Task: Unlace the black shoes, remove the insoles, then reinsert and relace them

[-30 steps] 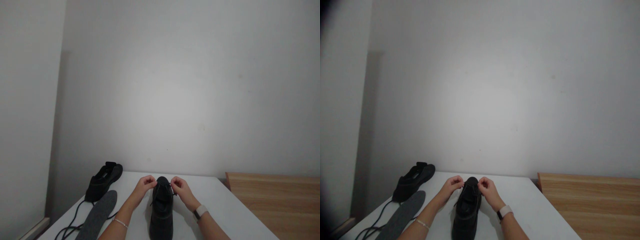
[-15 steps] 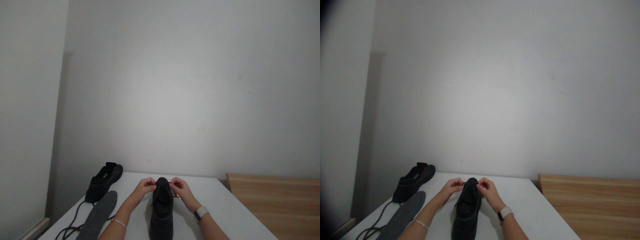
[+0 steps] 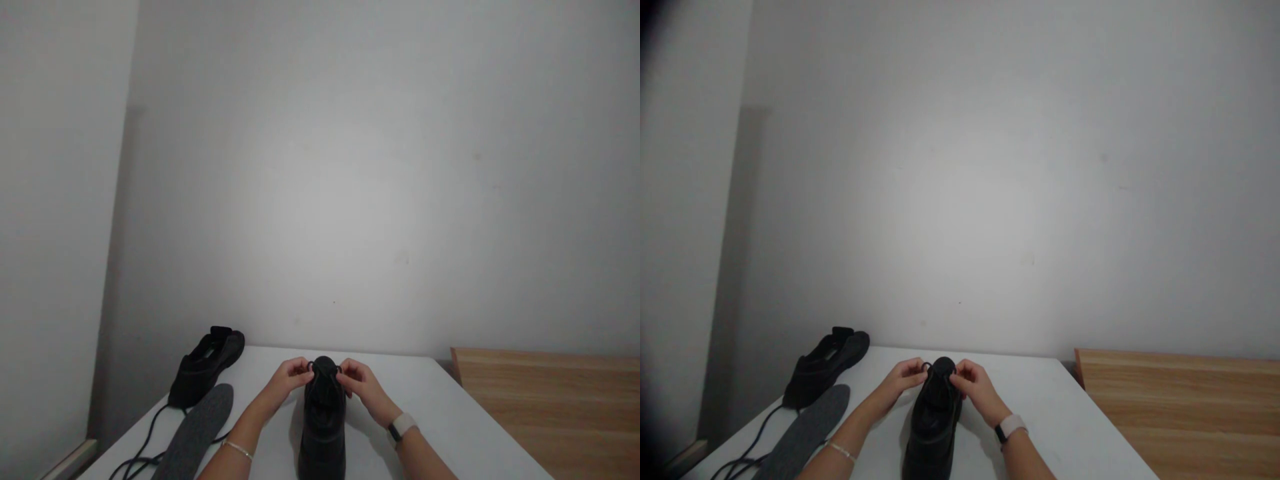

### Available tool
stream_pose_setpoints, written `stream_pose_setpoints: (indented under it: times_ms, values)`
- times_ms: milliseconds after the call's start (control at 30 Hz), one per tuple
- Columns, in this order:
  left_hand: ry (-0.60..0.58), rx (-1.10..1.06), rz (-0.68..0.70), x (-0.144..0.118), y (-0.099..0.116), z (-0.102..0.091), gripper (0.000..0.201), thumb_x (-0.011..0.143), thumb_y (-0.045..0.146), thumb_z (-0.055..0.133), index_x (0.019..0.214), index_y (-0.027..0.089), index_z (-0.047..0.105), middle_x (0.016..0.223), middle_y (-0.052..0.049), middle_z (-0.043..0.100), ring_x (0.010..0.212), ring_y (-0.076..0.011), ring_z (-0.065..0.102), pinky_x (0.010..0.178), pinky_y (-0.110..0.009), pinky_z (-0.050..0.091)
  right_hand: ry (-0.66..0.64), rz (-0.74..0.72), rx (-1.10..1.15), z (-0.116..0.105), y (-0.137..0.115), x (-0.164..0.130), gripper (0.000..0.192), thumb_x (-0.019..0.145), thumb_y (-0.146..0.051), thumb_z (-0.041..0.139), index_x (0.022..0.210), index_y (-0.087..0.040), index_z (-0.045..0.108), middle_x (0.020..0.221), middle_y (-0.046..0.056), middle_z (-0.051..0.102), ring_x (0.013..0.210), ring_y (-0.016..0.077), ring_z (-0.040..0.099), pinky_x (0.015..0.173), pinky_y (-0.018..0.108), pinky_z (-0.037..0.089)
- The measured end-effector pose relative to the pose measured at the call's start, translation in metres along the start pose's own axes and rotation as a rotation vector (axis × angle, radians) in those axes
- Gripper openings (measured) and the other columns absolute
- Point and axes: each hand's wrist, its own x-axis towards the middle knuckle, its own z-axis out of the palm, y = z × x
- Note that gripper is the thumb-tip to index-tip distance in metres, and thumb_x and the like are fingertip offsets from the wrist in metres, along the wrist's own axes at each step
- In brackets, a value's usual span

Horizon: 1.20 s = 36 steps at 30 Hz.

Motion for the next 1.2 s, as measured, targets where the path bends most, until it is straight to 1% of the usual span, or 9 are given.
stream_pose_setpoints:
  times_ms: [100,233,367,500,767,933,1000,1100,1200]
  values:
    - [0.052,0.015,-0.003,0.001,-0.002,-0.002,0.032,0.062,0.043,0.074,0.064,0.014,0.059,0.061,0.003,0.051,0.063,-0.0126,0.044,0.063,-0.025,0.031,0.063,-0.028,0.011,-0.003,0.003,0.001,0.035,0.07,-0.049,0.069,0.07,-0.017,0.055,0.059,-0.004,0.047,0.053,0.0093,0.04,0.05,0.023,0.032]
    - [0.145,0.029,0.009,0.002,-0.004,-0.008,0.032,0.065,0.044,0.071,0.065,0.014,0.06,0.063,0.001,0.054,0.066,-0.0143,0.047,0.066,-0.026,0.033,0.158,-0.045,0.028,-0.006,0.005,0.002,0.033,0.073,-0.048,0.067,0.071,-0.017,0.055,0.057,-0.005,0.045,0.051,0.0091,0.039,0.05,0.023,0.032]
    - [0.099,0.059,0.022,0.001,0.0,-0.005,0.032,0.067,0.044,0.07,0.066,0.014,0.06,0.063,0.002,0.052,0.065,-0.0137,0.045,0.064,-0.025,0.032,0.079,0.004,0.043,-0.003,0.001,0.0,0.036,0.07,-0.051,0.068,0.072,-0.017,0.055,0.059,-0.004,0.046,0.051,0.0091,0.039,0.05,0.023,0.033]
    - [0.039,0.076,0.008,-0.002,0.006,0.0,0.032,0.062,0.043,0.074,0.068,0.014,0.06,0.063,0.002,0.052,0.064,-0.0131,0.045,0.063,-0.024,0.031,-0.009,0.02,0.027,0.0,-0.003,-0.002,0.035,0.068,-0.048,0.07,0.074,-0.017,0.057,0.061,-0.003,0.048,0.056,0.0102,0.042,0.051,0.023,0.033]
    - [0.095,0.069,0.022,0.0,0.001,-0.005,0.033,0.065,0.045,0.071,0.065,0.015,0.058,0.062,0.002,0.051,0.064,-0.0137,0.045,0.064,-0.024,0.033,0.128,-0.027,0.068,-0.004,0.0,0.0,0.035,0.069,-0.05,0.069,0.069,-0.017,0.055,0.062,-0.003,0.046,0.053,0.0092,0.04,0.05,0.023,0.033]
    - [0.018,0.069,0.011,-0.001,0.003,-0.001,0.031,0.064,0.043,0.072,0.067,0.015,0.06,0.064,0.001,0.053,0.065,-0.0135,0.046,0.063,-0.024,0.032,0.013,-0.004,0.024,-0.001,-0.001,-0.001,0.032,0.069,-0.046,0.07,0.075,-0.017,0.059,0.064,-0.002,0.05,0.058,0.0109,0.044,0.053,0.023,0.035]
    - [0.024,0.069,0.014,-0.001,0.003,0.0,0.032,0.063,0.044,0.073,0.067,0.015,0.061,0.063,0.001,0.053,0.064,-0.0138,0.046,0.064,-0.024,0.033,-0.001,-0.007,0.016,-0.001,-0.002,-0.002,0.032,0.068,-0.046,0.071,0.076,-0.017,0.06,0.063,-0.002,0.05,0.059,0.0115,0.045,0.053,0.024,0.035]
    - [0.077,0.059,0.031,0.0,0.001,-0.002,0.032,0.063,0.044,0.073,0.063,0.015,0.06,0.063,0.0,0.054,0.065,-0.0144,0.047,0.065,-0.025,0.034,0.052,-0.021,0.072,-0.002,-0.002,-0.001,0.032,0.068,-0.046,0.071,0.073,-0.017,0.058,0.065,-0.002,0.051,0.057,0.0106,0.043,0.052,0.023,0.035]
    - [0.136,0.014,0.044,0.001,-0.002,-0.006,0.031,0.066,0.044,0.071,0.065,0.015,0.061,0.065,0.0,0.055,0.068,-0.0147,0.048,0.067,-0.025,0.036,0.149,-0.024,0.151,-0.004,0.001,0.001,0.028,0.07,-0.043,0.07,0.072,-0.018,0.058,0.066,-0.002,0.049,0.056,0.0096,0.041,0.052,0.023,0.035]
